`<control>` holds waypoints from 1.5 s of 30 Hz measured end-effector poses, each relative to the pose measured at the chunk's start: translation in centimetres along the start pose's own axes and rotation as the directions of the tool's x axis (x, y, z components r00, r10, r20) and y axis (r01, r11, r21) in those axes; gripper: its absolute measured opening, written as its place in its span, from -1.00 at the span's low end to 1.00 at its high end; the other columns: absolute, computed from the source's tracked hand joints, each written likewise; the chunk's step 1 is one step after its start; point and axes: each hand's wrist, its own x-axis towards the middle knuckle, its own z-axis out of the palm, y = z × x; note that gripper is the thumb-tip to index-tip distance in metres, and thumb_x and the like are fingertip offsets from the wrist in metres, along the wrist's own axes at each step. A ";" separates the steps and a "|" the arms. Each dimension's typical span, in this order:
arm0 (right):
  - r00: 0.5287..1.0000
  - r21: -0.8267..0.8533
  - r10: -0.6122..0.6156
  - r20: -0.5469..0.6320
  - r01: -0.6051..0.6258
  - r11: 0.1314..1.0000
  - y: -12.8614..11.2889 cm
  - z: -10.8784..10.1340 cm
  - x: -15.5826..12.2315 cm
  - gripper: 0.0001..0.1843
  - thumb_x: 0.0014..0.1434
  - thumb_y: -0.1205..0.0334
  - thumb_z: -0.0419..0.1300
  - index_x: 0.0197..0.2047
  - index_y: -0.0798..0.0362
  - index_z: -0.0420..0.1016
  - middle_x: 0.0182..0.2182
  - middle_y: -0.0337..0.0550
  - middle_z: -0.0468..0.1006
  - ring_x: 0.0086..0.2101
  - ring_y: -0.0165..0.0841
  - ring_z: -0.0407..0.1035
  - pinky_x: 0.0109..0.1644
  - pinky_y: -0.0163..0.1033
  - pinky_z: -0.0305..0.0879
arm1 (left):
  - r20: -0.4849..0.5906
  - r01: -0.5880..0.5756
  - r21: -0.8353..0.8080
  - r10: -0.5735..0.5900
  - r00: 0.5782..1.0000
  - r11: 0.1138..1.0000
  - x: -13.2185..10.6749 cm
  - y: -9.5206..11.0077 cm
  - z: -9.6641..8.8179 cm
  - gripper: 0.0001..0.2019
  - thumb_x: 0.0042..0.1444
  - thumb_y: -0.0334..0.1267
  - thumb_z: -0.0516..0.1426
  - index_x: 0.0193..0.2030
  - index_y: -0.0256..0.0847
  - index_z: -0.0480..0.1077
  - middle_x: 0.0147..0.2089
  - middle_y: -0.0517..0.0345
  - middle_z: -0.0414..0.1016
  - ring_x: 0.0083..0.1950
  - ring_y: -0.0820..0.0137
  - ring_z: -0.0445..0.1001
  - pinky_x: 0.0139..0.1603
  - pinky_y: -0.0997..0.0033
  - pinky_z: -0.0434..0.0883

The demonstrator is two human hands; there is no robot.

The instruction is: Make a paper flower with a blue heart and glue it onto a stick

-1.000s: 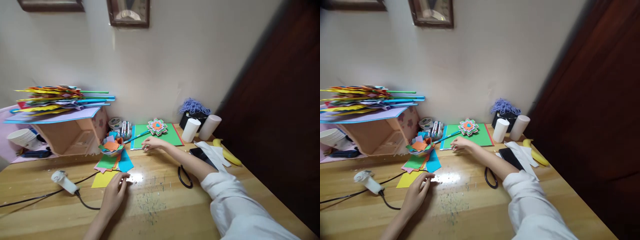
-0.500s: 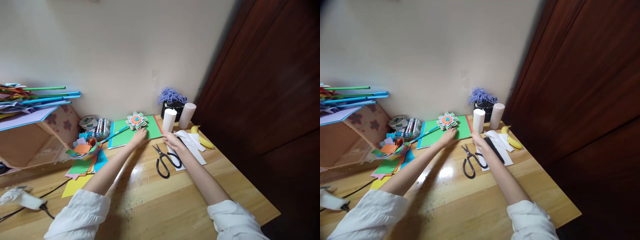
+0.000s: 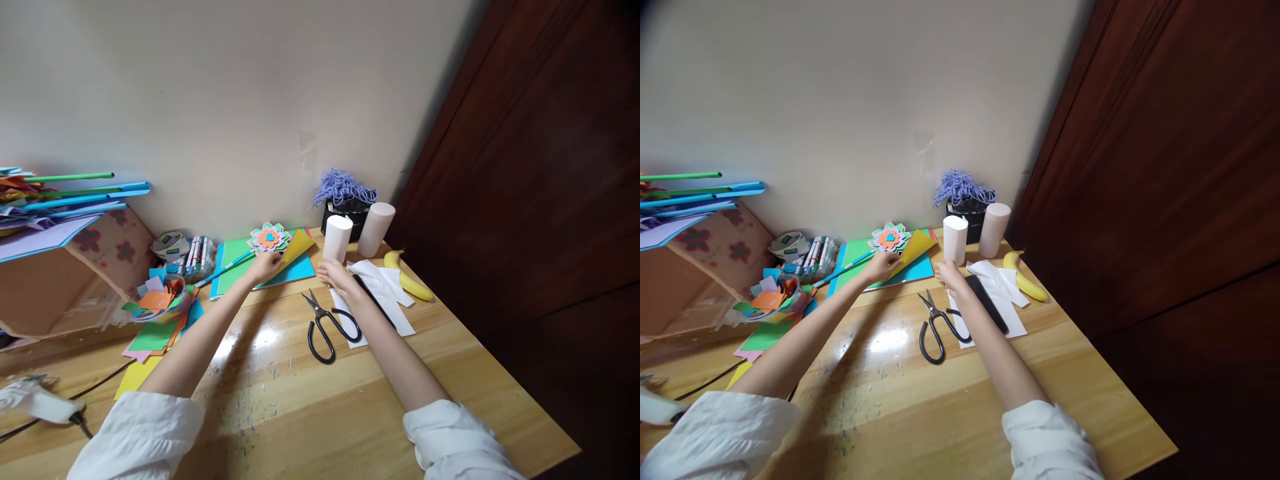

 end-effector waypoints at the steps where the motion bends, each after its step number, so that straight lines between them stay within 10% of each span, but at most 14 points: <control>1: 1.000 0.011 0.014 0.016 -0.014 1.000 0.2 0.1 -0.1 -0.68 0.20 0.17 0.08 0.00 0.11 0.31 -0.07 -0.07 0.39 -0.17 -0.31 0.36 -0.13 -0.08 0.35 | -0.024 0.024 -0.024 -0.024 0.999 0.999 0.0 -0.2 0.0 -0.72 -0.02 -0.18 0.09 -0.67 -0.26 0.30 -0.66 0.23 0.21 -0.55 0.49 0.09 -0.48 0.46 0.00; 13: 0.980 0.172 0.063 0.191 -0.097 0.980 1.1 1.6 -1.8 -0.85 0.19 0.36 0.02 -0.33 0.19 0.39 -0.32 0.06 0.55 -0.25 -0.32 0.48 -0.04 -0.22 0.36 | -0.176 0.220 -0.445 -0.326 0.929 0.868 -1.3 -1.4 2.3 -0.61 -0.08 0.07 0.08 -0.54 -0.28 0.33 -0.67 0.31 0.11 -0.59 0.54 0.05 -0.53 0.51 0.04; 26: 0.973 0.175 0.093 0.210 -0.131 0.976 1.5 2.1 -1.9 -0.76 0.24 0.23 -0.01 -0.34 0.19 0.38 -0.31 0.09 0.55 -0.28 -0.35 0.48 -0.03 -0.24 0.36 | -0.113 0.259 -0.643 -0.424 0.899 0.721 -0.8 -1.7 3.0 -0.57 -0.24 0.12 0.20 -0.64 -0.27 0.29 -0.61 0.28 0.20 -0.56 0.55 0.13 -0.52 0.51 0.11; 37: 0.977 0.140 0.067 0.205 -0.097 0.985 0.7 2.4 -2.6 -0.79 0.23 0.24 0.02 -0.32 0.19 0.39 -0.28 0.09 0.55 -0.27 -0.35 0.49 -0.02 -0.25 0.36 | -0.033 0.374 -0.514 -0.453 0.891 0.772 -0.4 -1.8 3.3 -0.66 0.15 -0.19 0.05 0.04 -0.26 0.26 0.03 0.00 0.33 -0.05 0.29 0.39 -0.10 0.14 0.40; 45: 0.982 0.034 0.079 0.173 -0.086 0.996 1.4 2.3 -2.1 -0.78 0.23 0.22 0.02 -0.32 0.19 0.38 -0.35 0.05 0.57 -0.34 -0.37 0.49 -0.10 -0.25 0.41 | -0.149 0.227 -0.192 -0.257 0.955 0.955 -1.1 -0.8 3.0 -0.66 0.14 -0.08 -0.02 -0.35 -0.33 0.42 -0.29 0.04 0.47 -0.21 0.27 0.42 -0.24 0.36 0.32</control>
